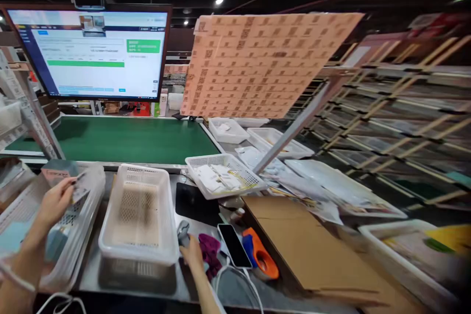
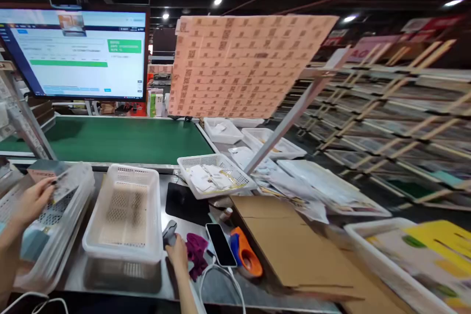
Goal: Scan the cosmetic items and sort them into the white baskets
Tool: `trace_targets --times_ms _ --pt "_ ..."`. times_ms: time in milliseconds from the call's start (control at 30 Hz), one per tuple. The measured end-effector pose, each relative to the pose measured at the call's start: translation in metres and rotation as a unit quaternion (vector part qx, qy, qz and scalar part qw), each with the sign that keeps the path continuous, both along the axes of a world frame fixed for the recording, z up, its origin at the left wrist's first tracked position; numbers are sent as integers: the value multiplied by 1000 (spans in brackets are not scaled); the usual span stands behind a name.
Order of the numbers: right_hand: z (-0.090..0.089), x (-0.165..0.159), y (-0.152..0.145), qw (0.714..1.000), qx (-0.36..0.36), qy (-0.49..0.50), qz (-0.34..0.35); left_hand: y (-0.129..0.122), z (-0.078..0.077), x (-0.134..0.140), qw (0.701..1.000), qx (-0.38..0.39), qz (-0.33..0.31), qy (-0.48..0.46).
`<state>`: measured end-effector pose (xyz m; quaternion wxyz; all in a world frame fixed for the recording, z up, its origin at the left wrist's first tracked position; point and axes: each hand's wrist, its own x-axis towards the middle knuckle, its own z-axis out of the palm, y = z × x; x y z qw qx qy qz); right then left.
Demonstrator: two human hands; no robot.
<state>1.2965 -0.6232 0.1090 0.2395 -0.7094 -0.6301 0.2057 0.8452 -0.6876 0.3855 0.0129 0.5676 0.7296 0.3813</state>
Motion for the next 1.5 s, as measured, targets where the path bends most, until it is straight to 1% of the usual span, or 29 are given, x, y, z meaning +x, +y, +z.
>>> trace_targets --times_ms 33,67,133,167,233,300,333,367,433,500,533,600,667,733,767,833,900,933,1000,1033,1100,1167,1200,1267,1367,1400,1433,1467,1500 --pt "11 7 3 1000 11 4 -8 11 -4 17 998 -20 -62 -17" --pt "24 13 5 1000 21 10 -14 22 -8 32 993 -48 -108 -28" --pt "56 20 10 999 29 18 -14 44 -19 56 982 -94 -159 -35" --pt "74 20 11 999 30 23 4 54 -24 66 978 -110 -175 -38" --pt "110 9 4 995 43 42 86 71 -32 81 969 -134 -203 -47" --pt "147 -12 -11 981 55 49 177 86 -35 92 962 -151 -222 -54" --pt "165 -25 -21 969 54 26 240 93 -36 95 959 -158 -228 -54" --pt "180 -38 -31 959 44 -2 279 100 -37 97 957 -164 -233 -54" --pt "206 -61 -48 949 16 -50 310 111 -39 97 953 -173 -243 -52" --pt "220 -78 -58 946 -14 -81 314 119 -43 94 951 -178 -250 -44" --pt "223 -83 -60 945 -26 -88 314 121 -46 93 950 -181 -251 -37" --pt "221 -87 -61 943 -45 -94 315 120 -52 90 947 -192 -255 -17" --pt "214 -85 -60 943 -56 -97 315 114 -56 88 941 -212 -263 8" --pt "204 -79 -60 942 -72 -89 316 107 -54 81 938 -219 -264 50" --pt "198 -76 -61 942 -81 -80 317 105 -49 75 941 -208 -255 78" --pt "186 -69 -63 941 -100 -61 318 101 -30 52 953 -160 -217 140" --pt "173 -63 -64 941 -114 -46 314 100 -3 20 955 -124 -169 210" --pt "168 -61 -64 942 -116 -39 311 100 12 3 951 -130 -142 242" --pt "160 -60 -62 946 -109 -22 306 100 36 -32 933 -199 -81 290" --pt "156 -59 -61 947 -101 -11 305 99 44 -47 919 -248 -48 303" --pt "152 -58 -57 948 -77 19 308 93 52 -71 894 -320 -1 313" --pt "149 -54 -52 947 -53 62 311 80 52 -88 887 -329 4 324" --pt "149 -51 -48 946 -44 85 309 71 52 -95 891 -312 -3 331" --pt "151 -43 -39 943 -30 133 305 48 54 -106 906 -245 -17 345" --pt "162 -34 -21 930 -8 210 302 11 64 -112 925 -86 -25 370" --pt "169 -33 -14 921 3 237 308 1 67 -109 921 -25 -32 387" --pt "178 -33 -8 911 13 263 318 -7 70 -105 909 34 -48 412" --pt "188 -34 -1 897 22 286 335 -12 72 -98 889 88 -75 443" --pt "199 -37 5 883 29 305 356 -15 73 -90 861 137 -112 477"
